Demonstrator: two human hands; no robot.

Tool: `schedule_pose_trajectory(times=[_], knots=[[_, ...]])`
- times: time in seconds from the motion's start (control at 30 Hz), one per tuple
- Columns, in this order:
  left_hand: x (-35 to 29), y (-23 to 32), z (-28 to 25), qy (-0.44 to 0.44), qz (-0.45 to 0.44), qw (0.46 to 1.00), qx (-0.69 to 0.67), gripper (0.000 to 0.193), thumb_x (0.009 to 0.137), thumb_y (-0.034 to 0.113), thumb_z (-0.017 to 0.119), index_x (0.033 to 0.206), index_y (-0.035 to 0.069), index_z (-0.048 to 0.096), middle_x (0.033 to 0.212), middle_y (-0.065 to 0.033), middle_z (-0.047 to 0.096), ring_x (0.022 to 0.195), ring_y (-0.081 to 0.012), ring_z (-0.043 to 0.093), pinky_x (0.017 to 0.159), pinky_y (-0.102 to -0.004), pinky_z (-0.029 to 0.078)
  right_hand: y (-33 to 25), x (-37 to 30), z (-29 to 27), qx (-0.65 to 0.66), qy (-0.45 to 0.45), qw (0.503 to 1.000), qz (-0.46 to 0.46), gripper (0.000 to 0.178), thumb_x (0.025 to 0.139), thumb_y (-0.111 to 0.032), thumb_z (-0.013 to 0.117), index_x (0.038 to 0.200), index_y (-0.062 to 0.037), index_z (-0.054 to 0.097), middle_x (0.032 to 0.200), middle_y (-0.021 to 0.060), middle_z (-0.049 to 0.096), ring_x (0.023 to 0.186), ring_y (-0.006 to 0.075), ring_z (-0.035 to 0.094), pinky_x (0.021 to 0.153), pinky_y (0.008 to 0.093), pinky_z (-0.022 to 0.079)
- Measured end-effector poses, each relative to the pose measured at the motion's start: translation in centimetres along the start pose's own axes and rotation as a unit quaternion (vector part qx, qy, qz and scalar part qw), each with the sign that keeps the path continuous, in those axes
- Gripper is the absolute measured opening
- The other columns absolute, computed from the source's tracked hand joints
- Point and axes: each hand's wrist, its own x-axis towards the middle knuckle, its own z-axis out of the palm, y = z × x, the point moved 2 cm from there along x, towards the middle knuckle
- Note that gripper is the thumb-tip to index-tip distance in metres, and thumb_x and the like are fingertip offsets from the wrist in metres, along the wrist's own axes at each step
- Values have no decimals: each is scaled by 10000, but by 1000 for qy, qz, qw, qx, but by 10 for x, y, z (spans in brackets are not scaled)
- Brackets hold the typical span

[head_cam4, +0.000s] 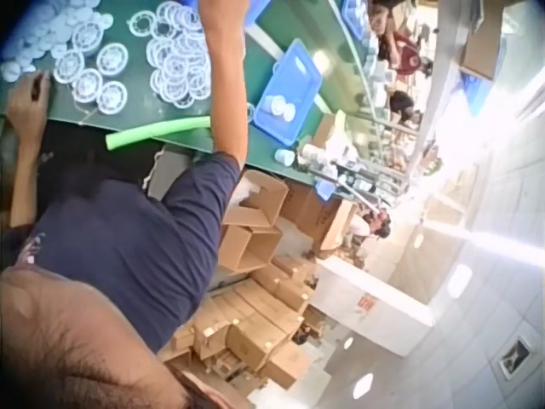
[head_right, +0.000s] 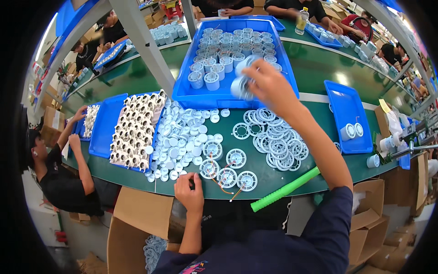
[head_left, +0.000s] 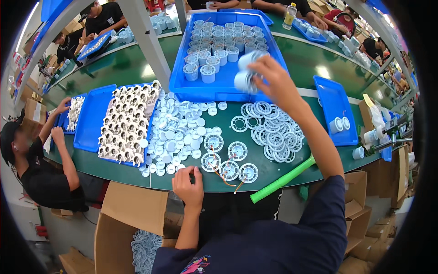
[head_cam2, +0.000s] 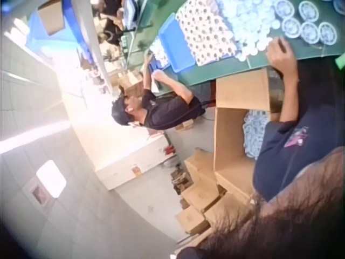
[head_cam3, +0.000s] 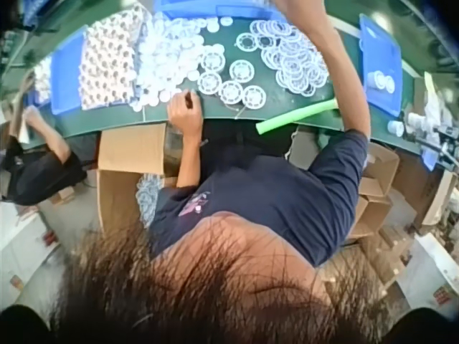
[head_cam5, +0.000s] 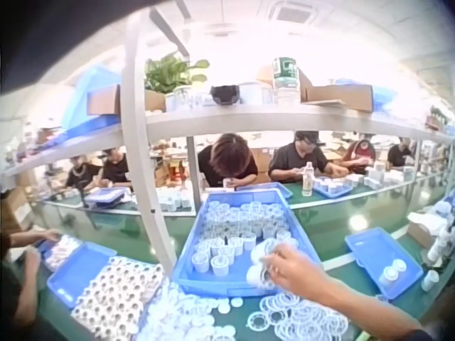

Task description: Assembling small circular plastic components by hand and with a mallet at a factory workstation.

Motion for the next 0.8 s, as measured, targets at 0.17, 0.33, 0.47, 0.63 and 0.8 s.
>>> schedule_pose_trajectory(times=[0.17,0.33,0.47,0.63,0.8], knots=[[33,3,-8,-29,22,992,-117,214,865,-2,779,1060,40,702,1015,-120,683,900,-307,628,846,-444,485,-44,-44,16,96,-133,985,-60,415,828,18,743,1223,-68,649,1136,134,594,1057,347,652,866,433,568],[144,3,34,-146,271,936,-167,230,870,70,789,1097,113,787,1128,-64,723,1099,-320,648,961,-456,500,-45,-63,51,72,-199,973,-92,408,833,-14,746,1217,-85,626,1106,122,571,1023,325,658,828,417,568],[179,-1,86,-335,217,888,-227,211,859,167,825,1062,112,812,1125,-73,728,1095,-321,651,970,-454,513,-40,-72,62,54,-208,971,-103,418,830,-14,739,1224,-76,615,1102,125,553,1049,324,652,850,425,574],[172,10,107,-397,321,850,-132,276,802,274,872,1026,128,806,1096,-67,695,1112,-293,626,1003,-441,465,-36,-81,53,73,-208,973,-64,402,841,-17,731,1223,-76,619,1109,128,557,1020,328,652,846,443,567],[176,-16,99,-328,323,885,-68,160,826,179,817,962,112,769,1066,-56,691,1077,-287,633,950,-434,469,-49,-65,53,105,-187,975,-50,356,855,-18,715,1195,-88,634,1105,108,575,1003,319,660,811,436,573]])
